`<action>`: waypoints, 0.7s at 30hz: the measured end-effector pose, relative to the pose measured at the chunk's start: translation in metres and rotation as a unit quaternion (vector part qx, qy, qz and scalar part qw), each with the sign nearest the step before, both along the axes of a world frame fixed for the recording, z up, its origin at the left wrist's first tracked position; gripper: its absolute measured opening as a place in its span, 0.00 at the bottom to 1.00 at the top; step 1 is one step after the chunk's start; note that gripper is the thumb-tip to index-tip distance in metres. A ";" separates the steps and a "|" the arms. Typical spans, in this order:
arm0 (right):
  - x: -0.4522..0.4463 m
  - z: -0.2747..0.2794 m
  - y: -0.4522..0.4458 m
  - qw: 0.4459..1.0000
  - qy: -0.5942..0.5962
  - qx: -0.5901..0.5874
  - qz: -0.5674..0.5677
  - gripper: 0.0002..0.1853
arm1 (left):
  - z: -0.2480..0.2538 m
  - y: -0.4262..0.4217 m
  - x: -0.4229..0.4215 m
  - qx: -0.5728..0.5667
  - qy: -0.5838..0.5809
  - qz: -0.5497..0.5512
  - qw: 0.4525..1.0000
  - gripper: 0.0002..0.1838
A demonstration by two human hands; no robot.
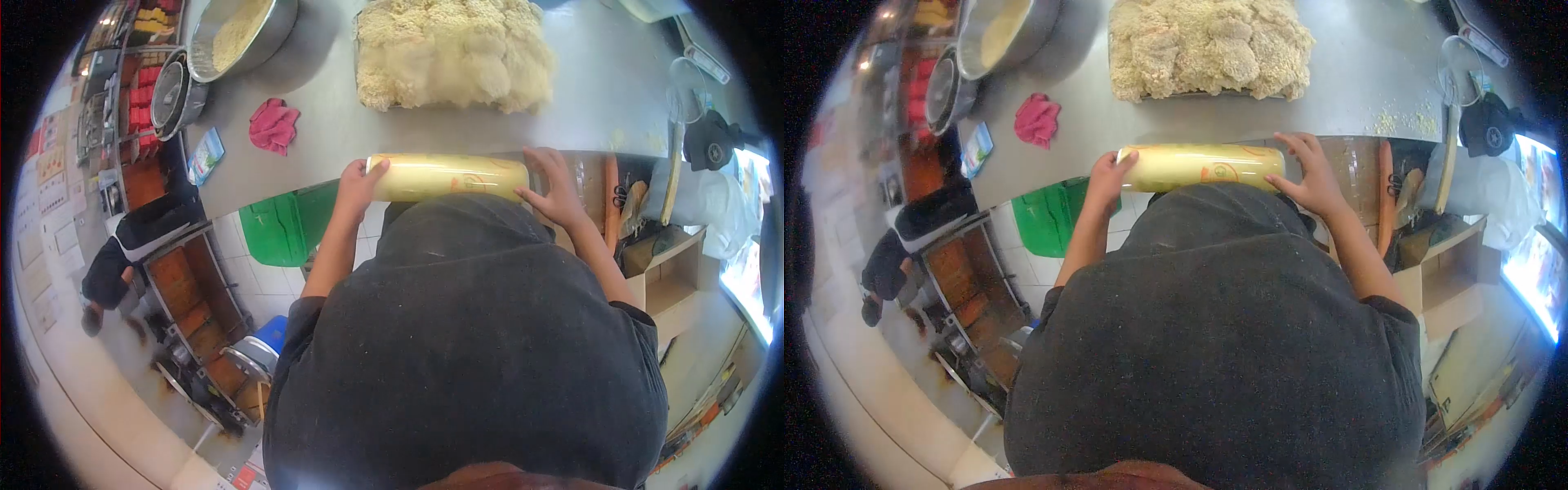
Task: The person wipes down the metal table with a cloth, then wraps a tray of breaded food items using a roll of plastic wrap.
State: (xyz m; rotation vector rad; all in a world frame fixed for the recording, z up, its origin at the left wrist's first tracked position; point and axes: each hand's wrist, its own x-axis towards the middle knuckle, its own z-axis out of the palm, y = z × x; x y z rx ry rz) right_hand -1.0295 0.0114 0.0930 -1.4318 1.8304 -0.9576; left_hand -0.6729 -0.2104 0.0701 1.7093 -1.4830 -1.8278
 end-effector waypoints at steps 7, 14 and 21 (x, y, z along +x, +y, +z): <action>0.004 0.006 0.016 0.997 -0.065 0.035 0.016 0.37 | -0.029 -0.031 0.003 0.159 0.089 0.109 0.977 0.24; 0.007 -0.003 0.012 0.999 0.026 -0.042 -0.003 0.19 | -0.031 -0.055 0.011 0.264 0.135 0.077 0.952 0.21; 0.008 0.001 0.004 0.997 0.058 -0.055 -0.008 0.08 | -0.003 -0.065 -0.003 0.291 0.099 0.040 0.951 0.23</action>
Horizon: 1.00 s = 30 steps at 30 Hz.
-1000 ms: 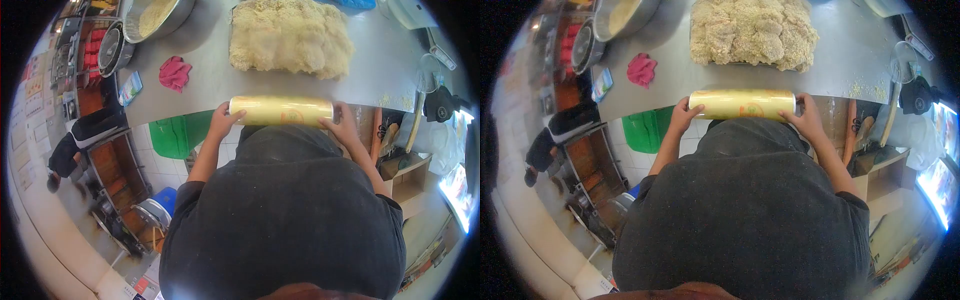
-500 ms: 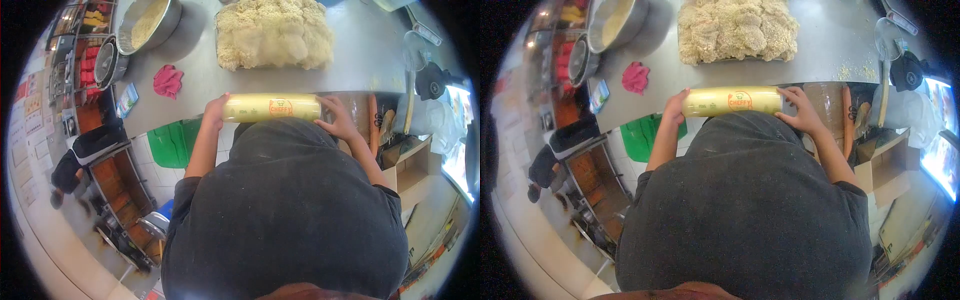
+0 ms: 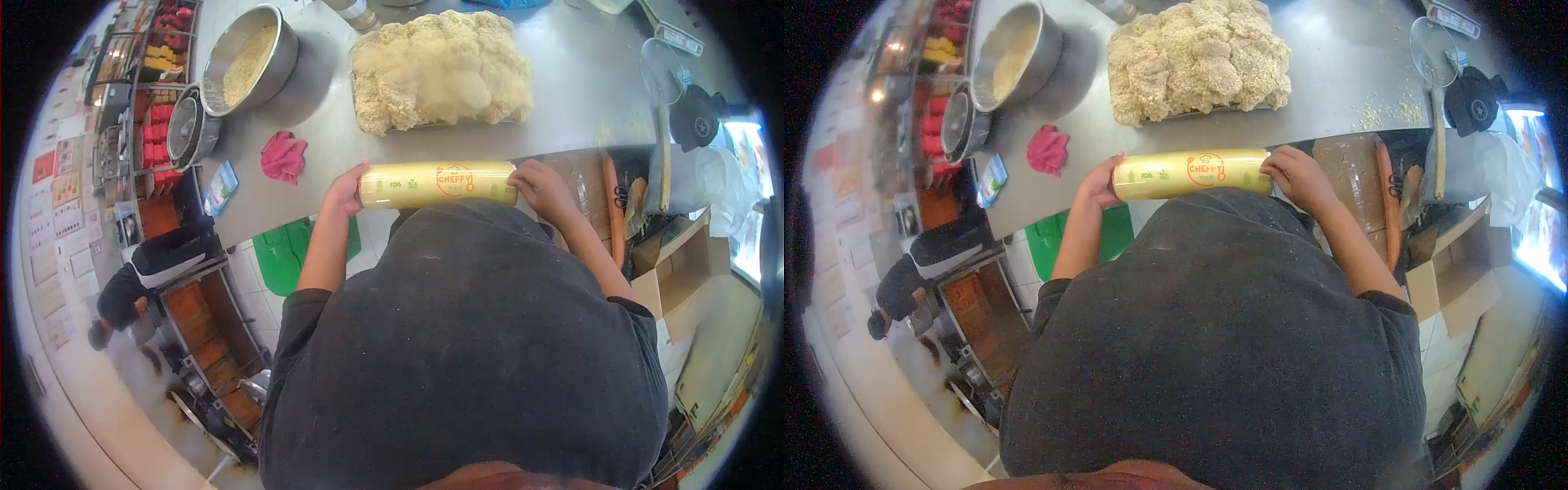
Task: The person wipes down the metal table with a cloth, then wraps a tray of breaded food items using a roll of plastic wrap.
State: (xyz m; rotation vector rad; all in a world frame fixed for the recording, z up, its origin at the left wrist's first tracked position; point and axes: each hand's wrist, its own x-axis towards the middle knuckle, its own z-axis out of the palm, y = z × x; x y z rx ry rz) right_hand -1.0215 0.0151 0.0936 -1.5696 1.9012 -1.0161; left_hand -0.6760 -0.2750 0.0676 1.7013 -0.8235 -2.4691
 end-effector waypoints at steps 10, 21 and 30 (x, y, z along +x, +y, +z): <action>0.008 0.020 0.012 0.998 -0.023 0.052 -0.028 0.11 | 0.001 0.007 0.006 0.026 -0.002 0.009 1.000 0.22; 0.000 0.023 -0.005 0.992 -0.050 0.114 -0.003 0.09 | 0.004 0.002 0.005 -0.099 -0.115 -0.097 0.984 0.26; -0.002 0.074 -0.017 0.944 -0.286 0.142 0.085 0.12 | 0.076 0.046 -0.061 -0.674 -0.035 -0.361 0.643 0.26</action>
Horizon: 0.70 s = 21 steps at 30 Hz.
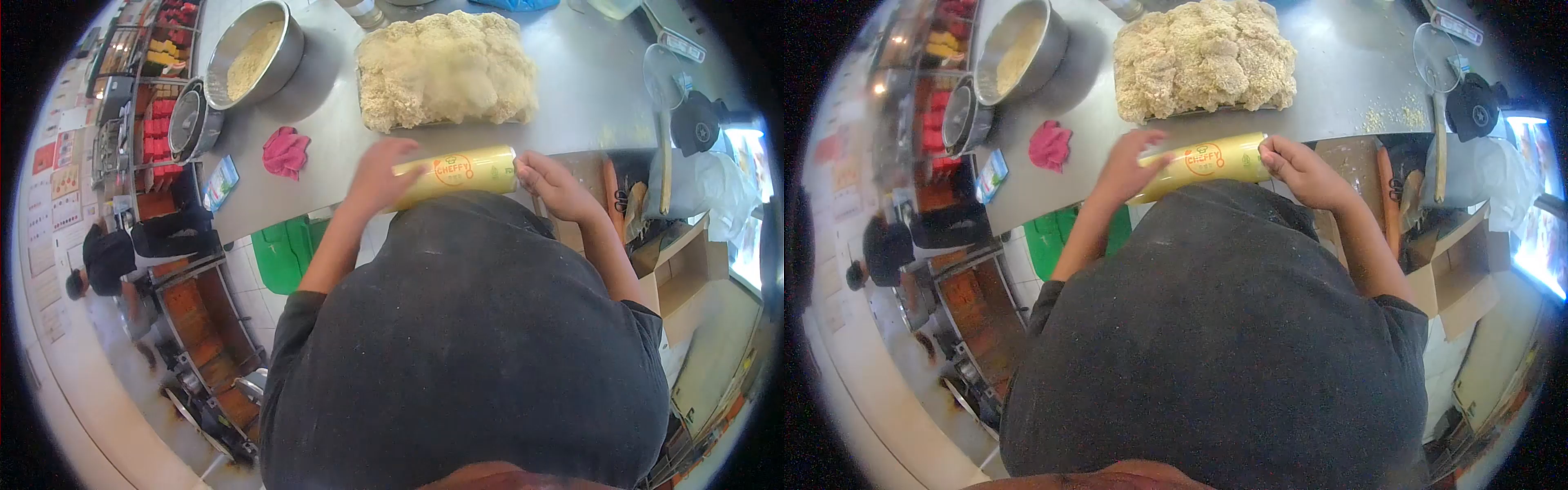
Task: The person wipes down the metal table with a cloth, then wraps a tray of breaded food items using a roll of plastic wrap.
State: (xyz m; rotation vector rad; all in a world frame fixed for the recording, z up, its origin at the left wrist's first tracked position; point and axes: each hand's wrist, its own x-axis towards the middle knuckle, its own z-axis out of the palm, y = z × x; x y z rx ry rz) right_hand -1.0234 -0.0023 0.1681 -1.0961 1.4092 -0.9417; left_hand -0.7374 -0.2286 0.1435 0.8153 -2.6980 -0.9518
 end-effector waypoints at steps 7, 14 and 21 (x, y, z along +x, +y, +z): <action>-0.012 0.027 -0.026 0.982 -0.142 -0.087 -0.093 0.09 | -0.011 0.036 -0.079 0.017 0.015 -0.199 0.980 0.25; -0.010 -0.007 -0.008 0.940 0.336 -0.060 -0.003 0.12 | -0.027 0.038 -0.100 -0.068 0.044 -0.268 0.960 0.08; 0.013 -0.038 0.003 0.912 0.399 -0.088 -0.035 0.13 | -0.022 0.041 -0.100 -0.025 0.024 -0.225 0.974 0.04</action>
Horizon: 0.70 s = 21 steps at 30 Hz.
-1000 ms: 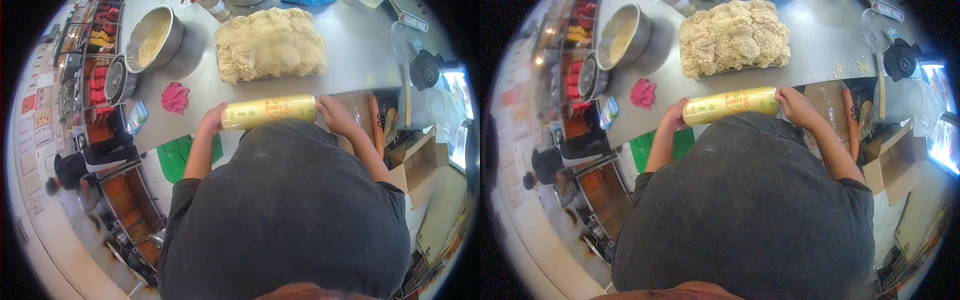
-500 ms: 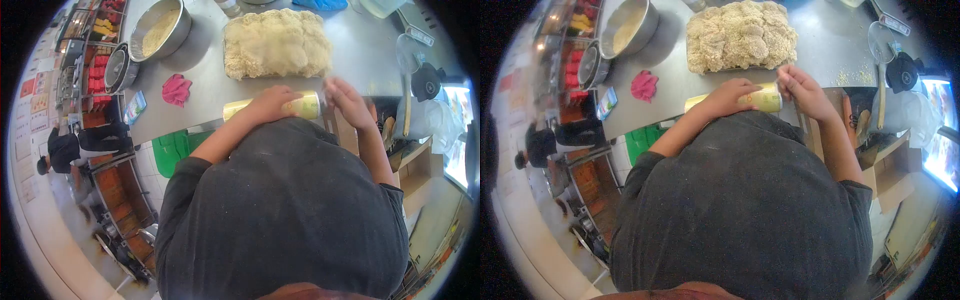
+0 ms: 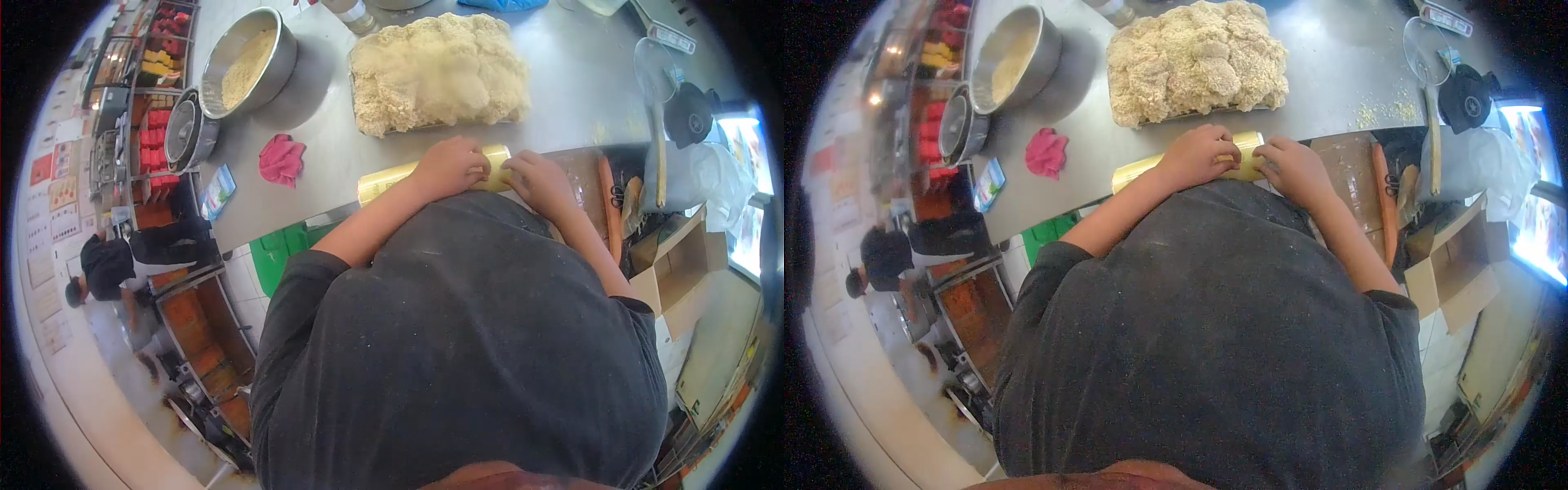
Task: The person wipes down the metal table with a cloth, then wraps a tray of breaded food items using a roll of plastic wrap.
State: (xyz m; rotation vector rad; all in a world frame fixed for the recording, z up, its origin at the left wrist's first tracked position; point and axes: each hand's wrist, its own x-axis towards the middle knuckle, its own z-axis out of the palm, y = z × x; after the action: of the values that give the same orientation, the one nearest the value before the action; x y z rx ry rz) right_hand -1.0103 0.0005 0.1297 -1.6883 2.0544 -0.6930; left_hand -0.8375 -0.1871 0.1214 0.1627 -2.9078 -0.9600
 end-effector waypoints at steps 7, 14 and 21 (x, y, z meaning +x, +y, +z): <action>0.007 -0.007 -0.004 0.998 -0.058 -0.029 0.015 0.05 | -0.004 0.001 -0.004 0.016 0.014 0.016 1.000 0.11; -0.003 0.036 -0.019 0.983 -0.178 -0.023 -0.040 0.06 | -0.005 -0.006 -0.006 0.002 0.015 -0.041 0.999 0.14; -0.033 0.029 -0.013 0.954 -0.280 0.036 -0.099 0.12 | 0.002 -0.006 -0.025 -0.035 0.008 -0.074 0.997 0.09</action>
State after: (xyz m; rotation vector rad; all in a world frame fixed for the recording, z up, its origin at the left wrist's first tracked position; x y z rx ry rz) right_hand -1.0432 -0.0121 0.1584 -1.0833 1.8140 -1.0113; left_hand -0.8621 -0.1931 0.1237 -0.0657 -2.9676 -0.8707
